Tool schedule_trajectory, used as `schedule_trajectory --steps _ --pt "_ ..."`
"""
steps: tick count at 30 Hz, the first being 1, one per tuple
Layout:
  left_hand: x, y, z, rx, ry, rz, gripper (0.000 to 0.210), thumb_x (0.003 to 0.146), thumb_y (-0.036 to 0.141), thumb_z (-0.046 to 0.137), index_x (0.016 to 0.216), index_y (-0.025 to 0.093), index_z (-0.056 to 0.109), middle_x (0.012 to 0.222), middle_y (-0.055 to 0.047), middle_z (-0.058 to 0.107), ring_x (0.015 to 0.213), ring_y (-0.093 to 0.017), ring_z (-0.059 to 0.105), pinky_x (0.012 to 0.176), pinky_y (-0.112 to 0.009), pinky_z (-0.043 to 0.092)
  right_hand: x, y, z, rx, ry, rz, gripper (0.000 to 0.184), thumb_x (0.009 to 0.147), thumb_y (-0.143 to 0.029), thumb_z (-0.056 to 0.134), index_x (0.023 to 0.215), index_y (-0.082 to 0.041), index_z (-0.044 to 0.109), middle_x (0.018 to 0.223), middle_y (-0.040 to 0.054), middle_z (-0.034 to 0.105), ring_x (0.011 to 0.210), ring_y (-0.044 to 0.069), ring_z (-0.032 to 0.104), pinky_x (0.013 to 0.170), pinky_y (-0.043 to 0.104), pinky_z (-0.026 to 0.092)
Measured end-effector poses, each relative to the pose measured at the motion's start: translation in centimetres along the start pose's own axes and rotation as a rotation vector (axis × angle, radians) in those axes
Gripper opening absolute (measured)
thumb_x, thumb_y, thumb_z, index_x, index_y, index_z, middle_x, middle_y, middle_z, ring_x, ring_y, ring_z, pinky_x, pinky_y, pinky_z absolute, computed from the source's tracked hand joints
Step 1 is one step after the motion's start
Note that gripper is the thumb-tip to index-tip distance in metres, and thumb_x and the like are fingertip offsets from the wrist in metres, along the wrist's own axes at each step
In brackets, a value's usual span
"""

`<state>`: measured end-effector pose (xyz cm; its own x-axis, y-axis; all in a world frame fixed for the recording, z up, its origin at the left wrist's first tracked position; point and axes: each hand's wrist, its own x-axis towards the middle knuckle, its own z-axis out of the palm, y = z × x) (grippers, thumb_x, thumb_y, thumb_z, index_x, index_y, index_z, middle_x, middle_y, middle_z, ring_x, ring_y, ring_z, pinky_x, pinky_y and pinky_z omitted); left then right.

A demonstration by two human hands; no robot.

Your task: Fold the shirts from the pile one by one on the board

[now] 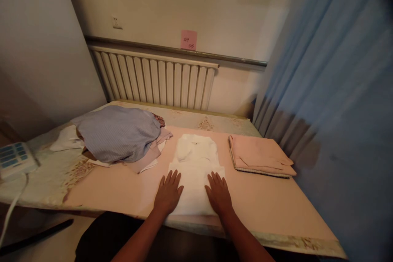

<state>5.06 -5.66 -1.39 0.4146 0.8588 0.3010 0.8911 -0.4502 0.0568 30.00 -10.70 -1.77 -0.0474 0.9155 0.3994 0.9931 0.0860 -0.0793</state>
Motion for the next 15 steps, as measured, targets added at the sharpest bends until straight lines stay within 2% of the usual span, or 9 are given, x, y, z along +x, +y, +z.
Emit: schedule_trajectory --steps 7,10,13,15 --pt "0.1 -0.1 0.1 0.008 -0.003 0.005 0.052 0.095 0.041 0.035 0.143 0.022 0.043 0.151 -0.007 0.041 0.142 -0.027 0.03 0.113 -0.052 0.026 0.0 -0.2 -0.1 0.013 0.021 0.02 0.043 0.097 -0.036 0.041 0.134 -0.019 0.053 0.145 0.0097 0.047 0.137 0.027 0.038 0.112 0.047 0.027" --pt "0.4 0.3 -0.2 0.018 -0.029 -0.029 0.051 0.094 0.037 0.036 0.141 0.021 0.044 0.151 -0.008 0.04 0.142 -0.03 0.03 0.112 -0.057 0.026 0.1 -0.3 -0.2 0.014 0.017 0.025 0.043 0.097 -0.036 0.04 0.134 -0.019 0.053 0.145 0.0092 0.047 0.137 0.027 0.038 0.112 0.047 0.027" --pt "0.8 2.1 -0.6 0.019 -0.004 -0.075 0.048 0.092 0.03 0.037 0.137 0.019 0.05 0.15 -0.011 0.041 0.142 -0.033 0.029 0.111 -0.062 0.023 0.1 -0.4 -0.2 0.016 0.025 0.023 0.042 0.096 -0.036 0.041 0.133 -0.02 0.054 0.144 0.0093 0.048 0.136 0.027 0.039 0.112 0.048 0.027" --pt "1.0 4.3 -0.5 -0.017 0.04 -0.045 0.047 0.092 0.029 0.037 0.137 0.019 0.05 0.151 -0.01 0.041 0.143 -0.032 0.027 0.113 -0.059 0.023 0.1 -0.3 -0.1 0.013 0.029 0.021 0.042 0.096 -0.036 0.042 0.133 -0.02 0.055 0.144 0.0094 0.048 0.136 0.028 0.039 0.112 0.047 0.028"
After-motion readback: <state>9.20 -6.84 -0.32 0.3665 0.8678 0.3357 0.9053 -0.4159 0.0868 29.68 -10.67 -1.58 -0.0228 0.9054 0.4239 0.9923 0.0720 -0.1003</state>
